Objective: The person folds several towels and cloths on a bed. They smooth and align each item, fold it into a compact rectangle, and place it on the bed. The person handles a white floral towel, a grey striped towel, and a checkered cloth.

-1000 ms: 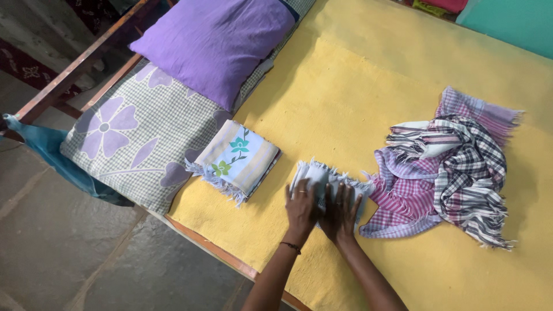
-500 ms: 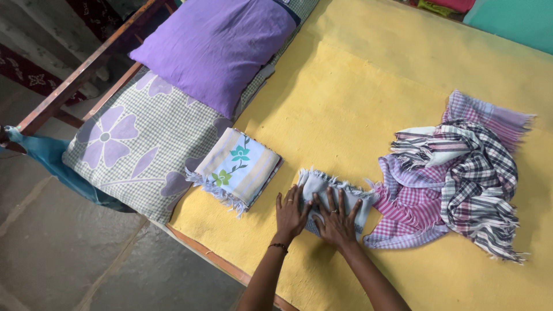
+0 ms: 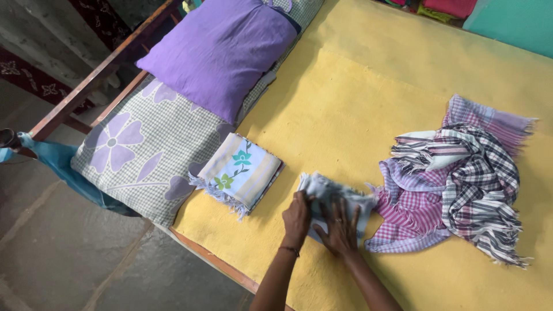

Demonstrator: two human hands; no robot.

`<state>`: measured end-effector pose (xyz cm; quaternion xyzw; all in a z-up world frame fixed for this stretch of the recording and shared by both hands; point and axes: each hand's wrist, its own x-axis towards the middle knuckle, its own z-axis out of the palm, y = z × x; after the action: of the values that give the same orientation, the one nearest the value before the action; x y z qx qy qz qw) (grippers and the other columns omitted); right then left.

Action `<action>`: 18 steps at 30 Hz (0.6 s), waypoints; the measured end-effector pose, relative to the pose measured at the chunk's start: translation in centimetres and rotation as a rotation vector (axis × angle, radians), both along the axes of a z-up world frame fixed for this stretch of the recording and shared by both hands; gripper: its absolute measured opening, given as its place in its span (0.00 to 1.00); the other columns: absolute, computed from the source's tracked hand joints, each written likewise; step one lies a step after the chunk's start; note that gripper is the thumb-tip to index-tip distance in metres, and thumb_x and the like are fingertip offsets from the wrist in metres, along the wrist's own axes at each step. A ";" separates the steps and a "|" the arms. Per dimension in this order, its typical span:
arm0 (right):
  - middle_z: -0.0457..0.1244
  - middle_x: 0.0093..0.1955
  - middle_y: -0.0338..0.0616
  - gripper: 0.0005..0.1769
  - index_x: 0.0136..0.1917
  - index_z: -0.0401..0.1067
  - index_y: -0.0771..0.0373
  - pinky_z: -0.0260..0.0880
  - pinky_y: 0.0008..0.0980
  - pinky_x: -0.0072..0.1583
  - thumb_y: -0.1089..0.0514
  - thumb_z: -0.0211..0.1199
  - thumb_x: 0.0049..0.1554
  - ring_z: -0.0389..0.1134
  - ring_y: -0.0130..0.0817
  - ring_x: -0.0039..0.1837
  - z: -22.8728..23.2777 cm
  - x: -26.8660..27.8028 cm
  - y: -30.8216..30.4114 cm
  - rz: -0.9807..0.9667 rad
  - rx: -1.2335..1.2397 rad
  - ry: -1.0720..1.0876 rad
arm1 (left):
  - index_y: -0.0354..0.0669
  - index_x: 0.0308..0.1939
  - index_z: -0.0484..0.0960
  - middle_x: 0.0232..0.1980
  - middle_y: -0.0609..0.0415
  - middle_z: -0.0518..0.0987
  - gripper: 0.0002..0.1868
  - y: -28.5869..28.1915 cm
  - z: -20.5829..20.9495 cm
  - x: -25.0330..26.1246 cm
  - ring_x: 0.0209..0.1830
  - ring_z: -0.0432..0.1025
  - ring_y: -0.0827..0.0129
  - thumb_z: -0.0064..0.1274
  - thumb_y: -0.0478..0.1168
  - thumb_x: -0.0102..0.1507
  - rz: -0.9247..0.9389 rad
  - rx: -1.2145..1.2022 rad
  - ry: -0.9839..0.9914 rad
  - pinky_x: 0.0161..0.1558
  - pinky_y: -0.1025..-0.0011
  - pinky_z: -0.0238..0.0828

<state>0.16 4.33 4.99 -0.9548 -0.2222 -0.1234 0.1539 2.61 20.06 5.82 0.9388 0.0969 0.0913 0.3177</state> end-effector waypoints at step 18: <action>0.38 0.87 0.48 0.40 0.83 0.44 0.48 0.25 0.69 0.78 0.31 0.42 0.65 0.36 0.48 0.87 7.5 3.3 4.7 -0.165 -0.115 0.477 | 0.49 0.61 0.77 0.58 0.45 0.78 0.26 4.7 -1.8 2.3 0.58 0.73 0.50 0.44 0.60 0.68 -0.086 -0.296 0.235 0.55 0.56 0.70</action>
<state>3.42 9.00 12.47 -0.9791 -0.1076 0.1059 0.1366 4.95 24.71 3.99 0.8893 0.1056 -0.0478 0.4425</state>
